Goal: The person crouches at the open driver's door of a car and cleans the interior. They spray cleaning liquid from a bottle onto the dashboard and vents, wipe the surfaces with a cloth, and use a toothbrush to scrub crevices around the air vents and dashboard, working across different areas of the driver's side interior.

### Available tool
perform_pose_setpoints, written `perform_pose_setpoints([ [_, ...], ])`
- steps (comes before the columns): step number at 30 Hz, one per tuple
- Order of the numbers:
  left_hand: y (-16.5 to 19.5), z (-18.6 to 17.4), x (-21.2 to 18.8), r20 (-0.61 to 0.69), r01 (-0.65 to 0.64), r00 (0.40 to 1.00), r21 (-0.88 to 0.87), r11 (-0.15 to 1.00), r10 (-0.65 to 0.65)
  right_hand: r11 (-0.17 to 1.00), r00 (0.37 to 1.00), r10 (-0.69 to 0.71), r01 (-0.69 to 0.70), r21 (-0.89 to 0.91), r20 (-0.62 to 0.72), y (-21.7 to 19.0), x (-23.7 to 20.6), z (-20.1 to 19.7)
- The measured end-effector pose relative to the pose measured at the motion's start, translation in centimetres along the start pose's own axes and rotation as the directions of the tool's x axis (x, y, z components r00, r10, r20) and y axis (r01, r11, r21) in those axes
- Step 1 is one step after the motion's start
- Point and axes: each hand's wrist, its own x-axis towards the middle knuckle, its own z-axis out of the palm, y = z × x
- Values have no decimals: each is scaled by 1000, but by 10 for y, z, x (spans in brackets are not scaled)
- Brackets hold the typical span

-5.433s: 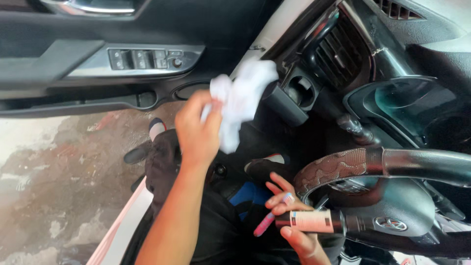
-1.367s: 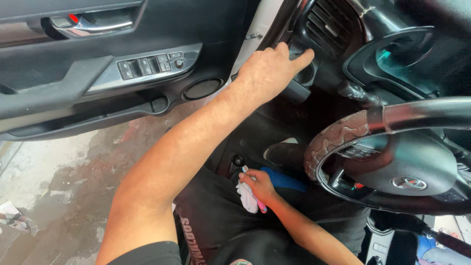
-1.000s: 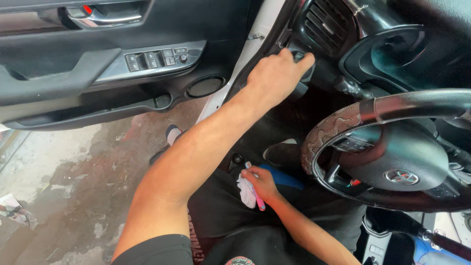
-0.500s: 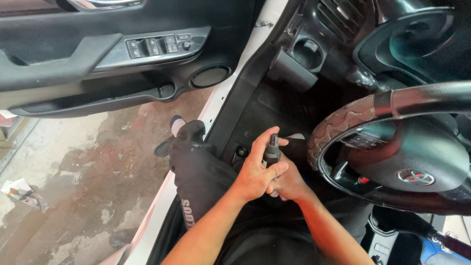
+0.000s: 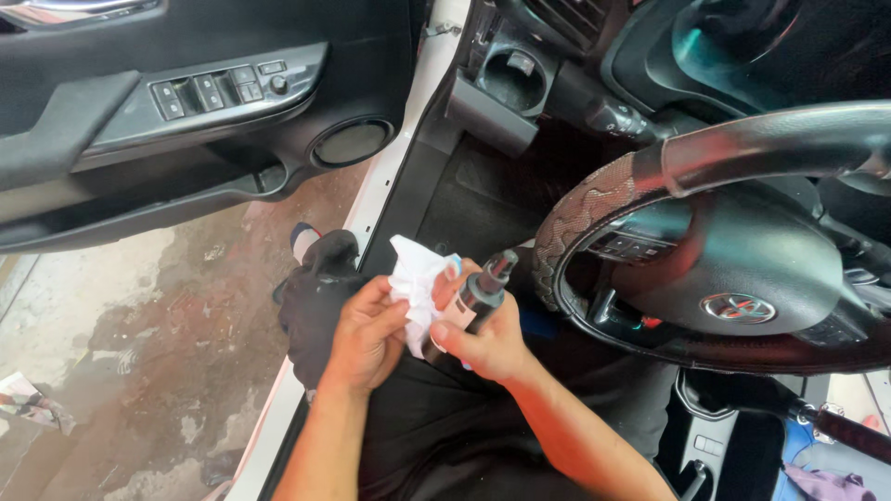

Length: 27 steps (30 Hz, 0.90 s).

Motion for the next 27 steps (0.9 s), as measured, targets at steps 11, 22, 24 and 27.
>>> perform_pose_setpoints([
  [11,127,147,121,451,-577,517,812,-94,728,970,965,235,-241,-37,-118,55,-76,-9],
  [22,105,211,219,115,-291,949,676,-677,-292,947,946,316,-319,-26,-71,76,-102,-19],
  [24,112,224,216,66,-240,958,722,-649,-280,904,904,426,-424,61,-24,77,-103,-18],
  [27,120,230,205,70,-253,951,739,-625,-302,872,866,489,-487,44,-106,80,-107,-19],
])
